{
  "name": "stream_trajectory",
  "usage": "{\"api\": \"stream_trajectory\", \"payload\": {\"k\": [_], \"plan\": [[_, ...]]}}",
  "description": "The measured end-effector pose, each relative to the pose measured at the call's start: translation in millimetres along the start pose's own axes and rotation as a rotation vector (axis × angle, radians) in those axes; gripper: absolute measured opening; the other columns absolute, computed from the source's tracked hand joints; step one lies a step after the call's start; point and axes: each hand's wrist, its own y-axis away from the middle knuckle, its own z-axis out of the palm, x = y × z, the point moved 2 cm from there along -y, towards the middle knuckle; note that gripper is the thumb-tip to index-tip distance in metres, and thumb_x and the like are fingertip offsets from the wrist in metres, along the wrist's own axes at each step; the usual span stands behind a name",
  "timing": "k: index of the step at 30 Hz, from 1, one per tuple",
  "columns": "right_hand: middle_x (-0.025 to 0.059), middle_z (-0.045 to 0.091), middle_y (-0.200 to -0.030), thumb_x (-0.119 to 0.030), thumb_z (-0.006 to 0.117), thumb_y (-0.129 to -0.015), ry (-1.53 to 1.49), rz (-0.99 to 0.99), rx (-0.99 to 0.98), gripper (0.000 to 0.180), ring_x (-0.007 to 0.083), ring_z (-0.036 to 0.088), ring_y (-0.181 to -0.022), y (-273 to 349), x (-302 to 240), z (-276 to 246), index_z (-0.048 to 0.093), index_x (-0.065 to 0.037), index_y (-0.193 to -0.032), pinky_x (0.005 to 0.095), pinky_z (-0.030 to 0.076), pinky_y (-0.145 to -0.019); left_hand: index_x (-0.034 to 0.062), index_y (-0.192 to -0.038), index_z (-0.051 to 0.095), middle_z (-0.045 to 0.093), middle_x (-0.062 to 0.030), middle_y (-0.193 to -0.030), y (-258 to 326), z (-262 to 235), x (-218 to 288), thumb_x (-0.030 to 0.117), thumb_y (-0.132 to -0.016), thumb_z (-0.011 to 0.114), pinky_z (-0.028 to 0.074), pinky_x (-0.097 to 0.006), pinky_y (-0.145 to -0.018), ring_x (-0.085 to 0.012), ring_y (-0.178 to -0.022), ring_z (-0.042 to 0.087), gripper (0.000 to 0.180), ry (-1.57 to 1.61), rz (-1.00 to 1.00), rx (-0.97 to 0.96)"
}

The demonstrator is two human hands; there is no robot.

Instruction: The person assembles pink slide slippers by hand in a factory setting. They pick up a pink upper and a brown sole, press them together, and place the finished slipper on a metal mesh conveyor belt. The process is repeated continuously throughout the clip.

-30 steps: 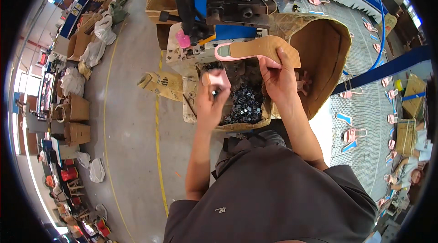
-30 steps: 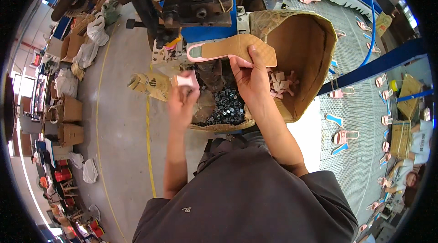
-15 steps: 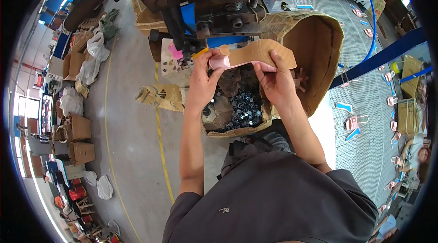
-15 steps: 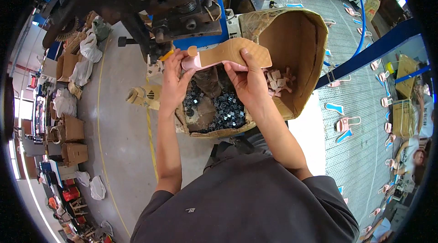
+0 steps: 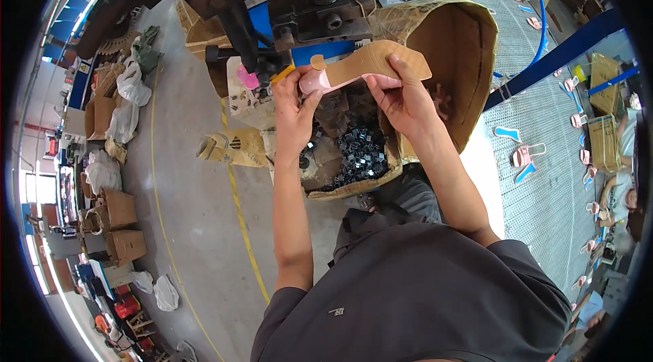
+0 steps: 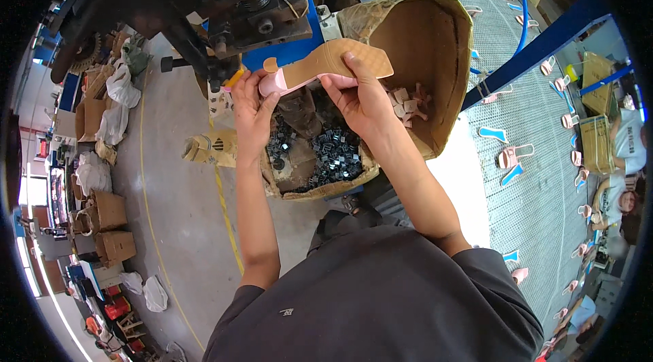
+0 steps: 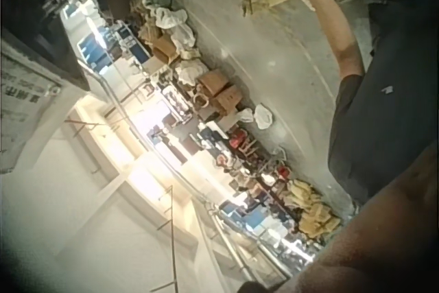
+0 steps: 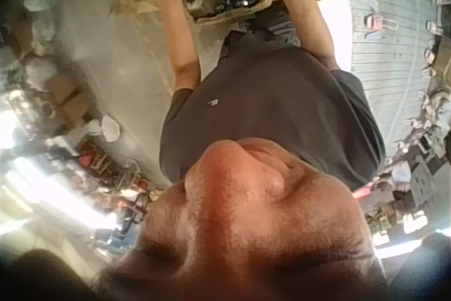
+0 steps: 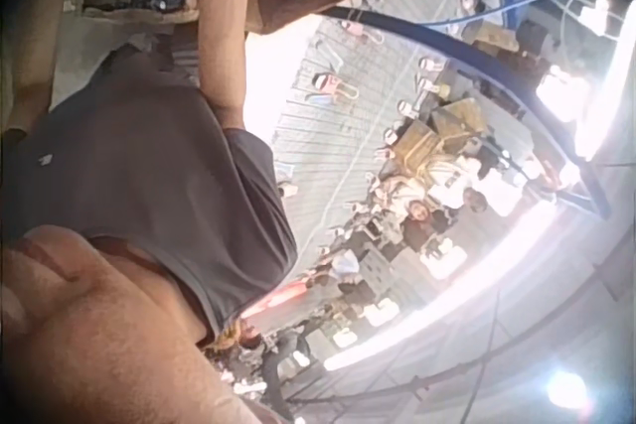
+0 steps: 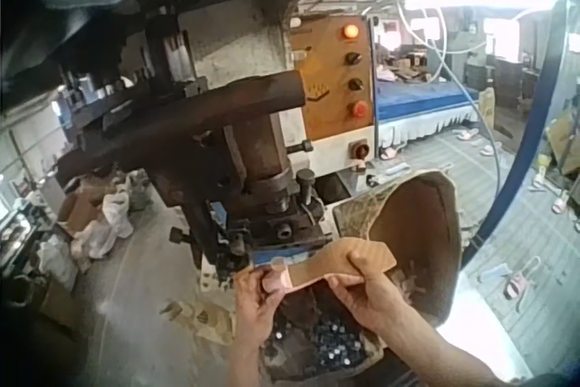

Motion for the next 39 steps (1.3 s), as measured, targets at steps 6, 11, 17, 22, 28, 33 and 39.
{"api": "stream_trajectory", "payload": {"k": [6,11,17,22,28,33,39], "plan": [[0.0147,0.069,-0.088,-0.027,0.061,-0.098,-0.006,0.105,-0.082,0.031,0.0245,0.069,-0.082,-4,-5,-12,0.055,0.001,-0.111,0.0355,0.062,-0.081,0.0004,-0.132,0.033,0.049,-0.0167,-0.134,7,4,-5,-0.001,-0.088,0.066,0.040,-0.037,-0.108,-0.0234,-0.124,0.051,0.055,0.169,0.001,0.051],[0.0135,0.061,-0.115,-0.042,0.057,-0.098,0.095,0.196,-0.135,0.043,0.0263,0.061,-0.107,23,-10,-36,0.054,-0.005,-0.119,0.0452,0.051,-0.097,0.0023,-0.133,0.043,0.055,-0.0111,-0.129,12,6,-37,-0.002,-0.078,0.075,0.041,-0.035,-0.106,-0.0204,-0.119,0.054,0.064,0.468,0.076,0.172],[0.0130,0.060,-0.120,-0.043,0.063,-0.093,0.351,0.114,-0.098,0.056,0.0283,0.059,-0.114,80,-13,-93,0.049,-0.005,-0.132,0.0476,0.047,-0.100,0.0073,-0.129,0.053,0.062,-0.0012,-0.114,38,6,-57,-0.014,-0.068,0.077,0.050,-0.033,-0.094,-0.0161,-0.105,0.061,0.069,0.673,-0.066,0.346],[0.0149,0.062,-0.119,-0.026,0.067,-0.092,0.502,0.130,-0.235,0.053,0.0269,0.062,-0.109,91,-21,-122,0.047,-0.002,-0.134,0.0431,0.051,-0.093,0.0071,-0.130,0.051,0.061,-0.0006,-0.114,29,2,-61,-0.011,-0.070,0.077,0.052,-0.031,-0.089,-0.0148,-0.103,0.061,0.068,0.597,-0.021,0.293],[0.0103,0.063,-0.122,-0.032,0.060,-0.096,0.617,-0.021,0.065,0.049,0.0233,0.060,-0.112,151,-69,-220,0.050,-0.005,-0.136,0.0415,0.047,-0.099,0.0046,-0.116,0.062,0.067,-0.0034,-0.089,135,-41,-104,0.006,-0.086,0.071,0.051,-0.029,-0.080,-0.0117,-0.084,0.063,0.032,-0.253,-0.116,0.391],[0.0084,0.058,-0.123,-0.032,0.051,-0.101,0.473,-0.103,0.244,0.045,0.0203,0.054,-0.116,178,-115,-286,0.047,-0.005,-0.137,0.0404,0.043,-0.102,0.0051,-0.113,0.063,0.064,-0.0148,-0.102,229,-53,-176,0.008,-0.089,0.062,0.053,-0.041,-0.076,-0.0300,-0.085,0.065,0.025,-0.985,-0.264,0.032],[0.0136,0.056,-0.133,-0.035,0.056,-0.098,0.452,-0.130,-0.095,0.053,0.0259,0.054,-0.123,124,-124,-207,0.045,-0.004,-0.140,0.0439,0.042,-0.106,0.0078,-0.113,0.061,0.056,-0.0118,-0.108,186,-31,-177,0.010,-0.087,0.060,0.053,-0.045,-0.079,-0.0314,-0.098,0.062,0.026,-1.596,-0.233,-0.217]]}}
